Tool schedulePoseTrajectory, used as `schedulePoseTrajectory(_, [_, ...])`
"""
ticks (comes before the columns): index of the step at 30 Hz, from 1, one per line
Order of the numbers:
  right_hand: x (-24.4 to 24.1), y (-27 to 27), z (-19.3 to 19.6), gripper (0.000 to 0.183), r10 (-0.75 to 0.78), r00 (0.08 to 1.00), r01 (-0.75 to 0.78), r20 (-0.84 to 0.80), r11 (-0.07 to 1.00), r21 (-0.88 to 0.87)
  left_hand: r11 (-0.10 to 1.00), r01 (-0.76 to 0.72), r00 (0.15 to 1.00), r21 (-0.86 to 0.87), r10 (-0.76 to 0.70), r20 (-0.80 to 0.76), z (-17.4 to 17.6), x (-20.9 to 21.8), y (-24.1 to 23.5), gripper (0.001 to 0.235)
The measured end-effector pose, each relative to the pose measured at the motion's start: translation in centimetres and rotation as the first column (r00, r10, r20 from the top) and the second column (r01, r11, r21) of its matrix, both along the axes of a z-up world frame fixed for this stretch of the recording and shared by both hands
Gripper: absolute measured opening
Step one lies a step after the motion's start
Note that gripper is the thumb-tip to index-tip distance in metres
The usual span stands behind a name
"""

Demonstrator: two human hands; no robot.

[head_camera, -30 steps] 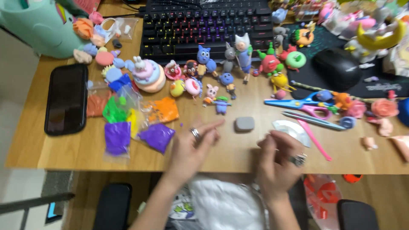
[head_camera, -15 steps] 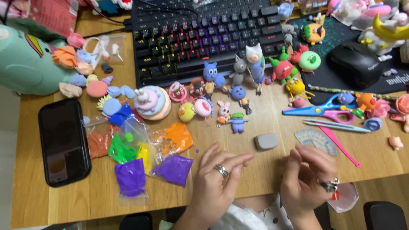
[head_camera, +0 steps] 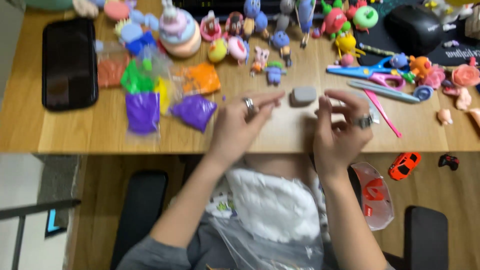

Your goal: Assembling a miniature clay figure by measuring components and placing tiny details with tweezers

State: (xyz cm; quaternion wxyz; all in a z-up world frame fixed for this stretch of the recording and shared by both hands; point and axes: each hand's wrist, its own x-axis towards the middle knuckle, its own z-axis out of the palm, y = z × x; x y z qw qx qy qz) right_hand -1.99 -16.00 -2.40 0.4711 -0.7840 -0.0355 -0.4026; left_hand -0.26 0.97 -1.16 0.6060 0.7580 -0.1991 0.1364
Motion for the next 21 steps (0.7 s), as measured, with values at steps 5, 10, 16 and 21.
schedulePoseTrajectory(5, [-0.4,-1.3,0.4,0.017,0.088,0.991,-0.073,-0.097,0.986,0.149,0.999,0.022,0.991,-0.034,-0.026,-0.128,0.3,-0.4,-0.2,0.022])
schedulePoseTrajectory(10, [-0.6,-3.0,1.2,0.026,0.21,0.958,-0.137,-0.195,0.933,0.332,0.996,0.03,0.983,-0.082,-0.044,-0.179,1.4,-0.3,-0.9,0.022])
schedulePoseTrajectory(16, [0.7,-6.0,0.9,0.012,0.264,0.905,0.055,-0.335,0.707,0.705,0.962,0.007,1.0,0.274,-0.005,-0.008,1.8,-0.1,0.0,0.028])
schedulePoseTrajectory(21, [1.2,-7.4,1.2,0.011,0.262,0.913,-0.049,-0.312,0.832,0.553,0.831,-0.099,0.971,0.548,-0.041,0.237,1.2,0.5,0.7,0.023])
